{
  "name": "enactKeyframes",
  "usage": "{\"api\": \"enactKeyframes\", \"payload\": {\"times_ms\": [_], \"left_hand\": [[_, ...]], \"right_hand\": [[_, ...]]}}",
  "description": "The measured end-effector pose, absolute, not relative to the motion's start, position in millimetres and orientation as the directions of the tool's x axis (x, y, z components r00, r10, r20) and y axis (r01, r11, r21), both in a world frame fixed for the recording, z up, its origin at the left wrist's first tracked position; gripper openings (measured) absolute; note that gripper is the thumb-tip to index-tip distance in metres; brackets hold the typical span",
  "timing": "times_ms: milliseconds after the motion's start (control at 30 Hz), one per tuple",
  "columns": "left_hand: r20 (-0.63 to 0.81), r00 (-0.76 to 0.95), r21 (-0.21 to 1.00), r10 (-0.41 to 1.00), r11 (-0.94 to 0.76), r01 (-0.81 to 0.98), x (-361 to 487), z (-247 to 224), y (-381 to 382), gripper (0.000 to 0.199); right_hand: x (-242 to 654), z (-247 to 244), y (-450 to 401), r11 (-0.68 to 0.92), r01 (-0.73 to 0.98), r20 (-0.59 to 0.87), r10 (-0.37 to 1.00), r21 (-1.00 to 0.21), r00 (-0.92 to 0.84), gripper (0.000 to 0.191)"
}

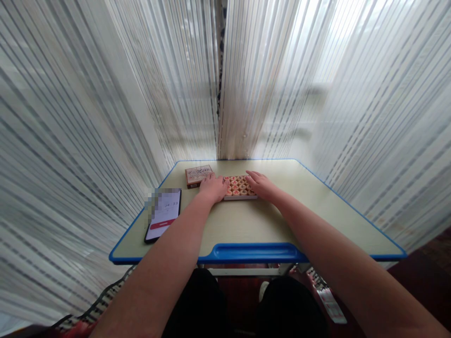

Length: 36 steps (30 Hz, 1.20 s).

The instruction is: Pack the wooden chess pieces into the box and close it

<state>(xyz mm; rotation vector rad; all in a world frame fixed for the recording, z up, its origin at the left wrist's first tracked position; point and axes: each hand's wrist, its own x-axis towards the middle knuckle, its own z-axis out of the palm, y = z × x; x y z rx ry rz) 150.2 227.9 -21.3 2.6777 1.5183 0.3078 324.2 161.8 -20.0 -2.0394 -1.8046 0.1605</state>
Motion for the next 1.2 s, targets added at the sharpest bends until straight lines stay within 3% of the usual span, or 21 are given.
{"api": "enactKeyframes", "payload": {"times_ms": [300, 733, 900, 1000, 1200], "left_hand": [[0.165, 0.477, 0.119, 0.863, -0.497, 0.86, 151.3, -19.5, 228.5, 0.054], [0.196, 0.416, 0.186, 0.888, -0.45, 0.873, 151.7, -11.6, 228.4, 0.037], [0.321, 0.403, 0.19, 0.857, -0.475, 0.859, 150.8, -9.8, 227.5, 0.035], [0.397, 0.328, 0.177, 0.857, -0.423, 0.889, 148.9, -10.0, 226.4, 0.036], [0.347, 0.146, 0.171, 0.927, -0.216, 0.961, 146.9, -18.4, 232.0, 0.047]], "right_hand": [[325.0, -21.6, 162.2, -0.072, 0.933, 0.168, 0.976, -0.352, 0.139, 0.051], [326.1, -21.4, 161.9, -0.058, 0.92, 0.157, 0.979, -0.389, 0.128, 0.051], [325.5, -20.7, 161.7, -0.057, 0.92, 0.16, 0.979, -0.387, 0.128, 0.051], [325.7, -20.0, 161.3, -0.064, 0.922, 0.157, 0.979, -0.381, 0.133, 0.052], [326.0, -20.3, 161.4, -0.053, 0.935, 0.157, 0.981, -0.351, 0.115, 0.051]]}}
